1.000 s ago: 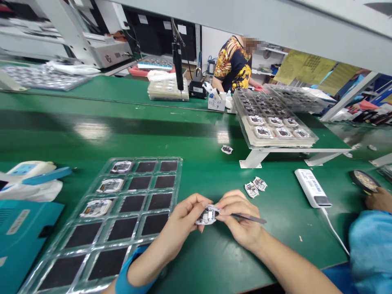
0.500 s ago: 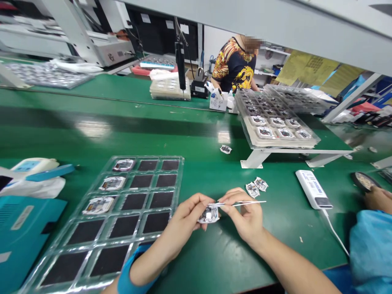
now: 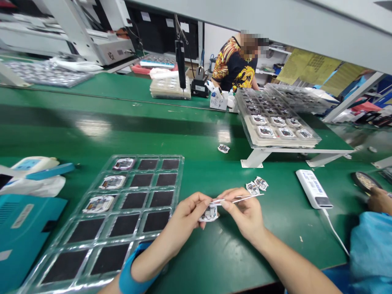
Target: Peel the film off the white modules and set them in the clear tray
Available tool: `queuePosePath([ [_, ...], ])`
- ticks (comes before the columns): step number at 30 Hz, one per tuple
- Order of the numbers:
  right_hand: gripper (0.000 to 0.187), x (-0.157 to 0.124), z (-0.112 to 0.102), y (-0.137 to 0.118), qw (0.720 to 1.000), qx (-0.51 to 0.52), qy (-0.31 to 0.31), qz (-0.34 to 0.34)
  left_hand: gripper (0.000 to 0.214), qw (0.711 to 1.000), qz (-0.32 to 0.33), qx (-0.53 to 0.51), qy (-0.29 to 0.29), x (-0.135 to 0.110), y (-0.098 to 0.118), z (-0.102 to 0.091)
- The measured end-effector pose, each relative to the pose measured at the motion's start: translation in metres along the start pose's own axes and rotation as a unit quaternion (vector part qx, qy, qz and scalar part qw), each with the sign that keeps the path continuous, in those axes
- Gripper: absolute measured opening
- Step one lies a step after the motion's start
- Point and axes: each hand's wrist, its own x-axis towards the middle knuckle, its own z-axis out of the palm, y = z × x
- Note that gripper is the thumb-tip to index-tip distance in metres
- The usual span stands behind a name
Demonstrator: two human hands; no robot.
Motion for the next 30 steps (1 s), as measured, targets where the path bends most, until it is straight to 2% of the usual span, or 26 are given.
queuePosePath([
  [5, 0.007, -0.0008, 0.0007, 0.0022, 1.0, 0.0, 0.009, -0.007, 0.034, 1.0, 0.005, 0.007, 0.004, 0.0007, -0.0034, 0.0011],
  [10, 0.007, -0.0019, 0.0001, -0.0014, 0.996, -0.079, -0.011, -0.047, 0.032, 1.0, 0.003, -0.013, 0.016, 0.001, -0.0052, 0.0025],
  [14, 0.004, -0.0019, -0.0007, -0.0017, 0.989, -0.123, -0.021, -0.075, 0.029, 0.999, -0.014, -0.044, 0.003, 0.0001, -0.0028, 0.0024],
  [20, 0.008, -0.0013, 0.0027, 0.0028, 0.999, -0.019, 0.029, -0.014, 0.029, 1.0, -0.007, -0.024, -0.017, -0.0008, -0.0002, 0.0023],
  [22, 0.008, -0.0018, 0.0034, 0.003, 0.999, -0.02, 0.032, -0.008, 0.029, 1.0, -0.006, -0.019, -0.015, -0.001, 0.0003, 0.0024],
  [27, 0.003, -0.0033, 0.0026, 0.0012, 0.996, -0.074, 0.009, -0.054, 0.024, 1.0, -0.002, -0.031, -0.005, -0.0004, 0.0001, 0.0022],
  [30, 0.003, -0.0035, 0.0036, 0.001, 0.995, -0.067, 0.013, -0.07, 0.023, 0.999, -0.006, -0.044, 0.0, 0.0001, -0.0008, 0.0012],
])
